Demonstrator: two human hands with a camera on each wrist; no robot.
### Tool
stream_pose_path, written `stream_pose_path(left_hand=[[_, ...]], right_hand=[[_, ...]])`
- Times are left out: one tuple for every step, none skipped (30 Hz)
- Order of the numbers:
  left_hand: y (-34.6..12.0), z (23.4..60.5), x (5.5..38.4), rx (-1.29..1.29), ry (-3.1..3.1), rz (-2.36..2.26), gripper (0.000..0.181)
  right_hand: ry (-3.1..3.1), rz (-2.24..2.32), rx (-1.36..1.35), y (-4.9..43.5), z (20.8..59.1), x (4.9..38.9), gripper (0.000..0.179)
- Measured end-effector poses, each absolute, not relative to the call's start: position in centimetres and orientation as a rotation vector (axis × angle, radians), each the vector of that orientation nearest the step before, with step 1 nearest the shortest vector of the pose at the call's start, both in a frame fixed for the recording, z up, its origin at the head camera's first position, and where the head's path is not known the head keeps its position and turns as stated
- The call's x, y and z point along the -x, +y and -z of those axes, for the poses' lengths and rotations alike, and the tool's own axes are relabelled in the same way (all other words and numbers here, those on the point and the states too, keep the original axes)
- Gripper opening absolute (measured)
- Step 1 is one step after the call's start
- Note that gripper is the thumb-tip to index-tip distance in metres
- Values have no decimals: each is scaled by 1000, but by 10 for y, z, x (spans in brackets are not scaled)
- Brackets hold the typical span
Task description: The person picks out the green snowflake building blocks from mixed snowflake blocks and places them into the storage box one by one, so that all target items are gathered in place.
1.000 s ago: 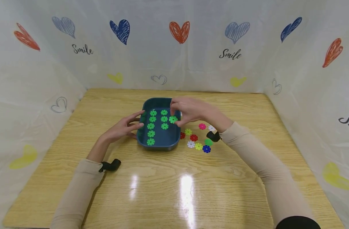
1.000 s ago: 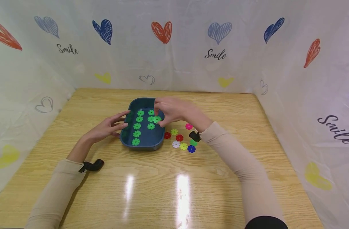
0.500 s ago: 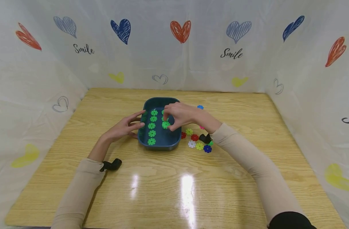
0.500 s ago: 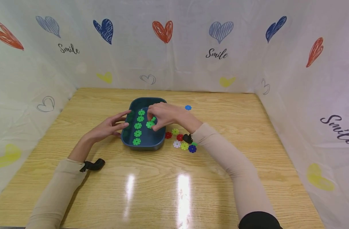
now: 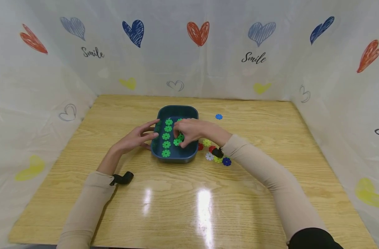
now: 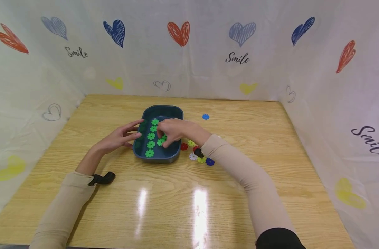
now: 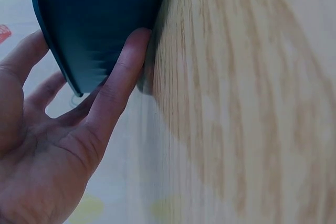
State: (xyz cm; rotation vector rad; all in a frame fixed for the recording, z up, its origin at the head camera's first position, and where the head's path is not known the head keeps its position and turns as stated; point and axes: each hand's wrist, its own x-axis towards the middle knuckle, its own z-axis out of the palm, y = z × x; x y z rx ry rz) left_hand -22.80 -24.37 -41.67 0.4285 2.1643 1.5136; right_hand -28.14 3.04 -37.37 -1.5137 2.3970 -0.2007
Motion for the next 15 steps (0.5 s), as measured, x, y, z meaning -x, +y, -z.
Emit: stream_pose_path(left_hand=[[-244, 417, 228, -429, 2164, -1514, 67], [-244, 417, 228, -429, 2164, -1513, 67], [-244, 418, 229, -428, 2166, -1512, 66], [-244, 418, 229, -428, 2165, -1512, 66], [-244, 418, 229, -428, 2164, -1514, 66], [-244, 418, 229, -427, 2164, -1514, 66], [-244, 418, 229, -427, 2164, -1515, 66], [-244, 418, 229, -427, 2163, -1515, 66], [-244, 418, 229, -429, 2161, -1516, 67], [-244, 417, 228, -429, 2159, -1517, 67], [-244, 417, 228, -429, 2158, -1518, 67], [-244, 417, 228, -429, 2157, -1519, 67], [-244, 417, 228, -428, 2156, -1519, 67], [-244, 417, 228, -429, 2155, -1520, 67], [-244, 417, 228, -429, 2155, -1521, 67]], right_hand=[[2396, 197, 1510, 30, 375, 282, 35], [2396, 192, 1506, 29, 376, 282, 35], [2395, 188, 1499, 29, 376, 282, 34], [2396, 181, 1491, 29, 377, 282, 34], [2396, 174, 1482, 29, 378, 282, 34], [2396, 167, 1472, 29, 379, 283, 34], [2396, 153, 1463, 29, 381, 283, 34], [2394, 139, 1452, 29, 382, 284, 34], [2392, 122, 1442, 29, 384, 284, 34], [2390, 105, 1434, 29, 386, 285, 35], [2388, 91, 1427, 29, 387, 285, 35], [2388, 77, 1422, 29, 389, 286, 35], [2388, 66, 1418, 29, 390, 286, 36], [2390, 59, 1414, 29, 391, 286, 36], [2393, 53, 1412, 28, 392, 286, 37]])
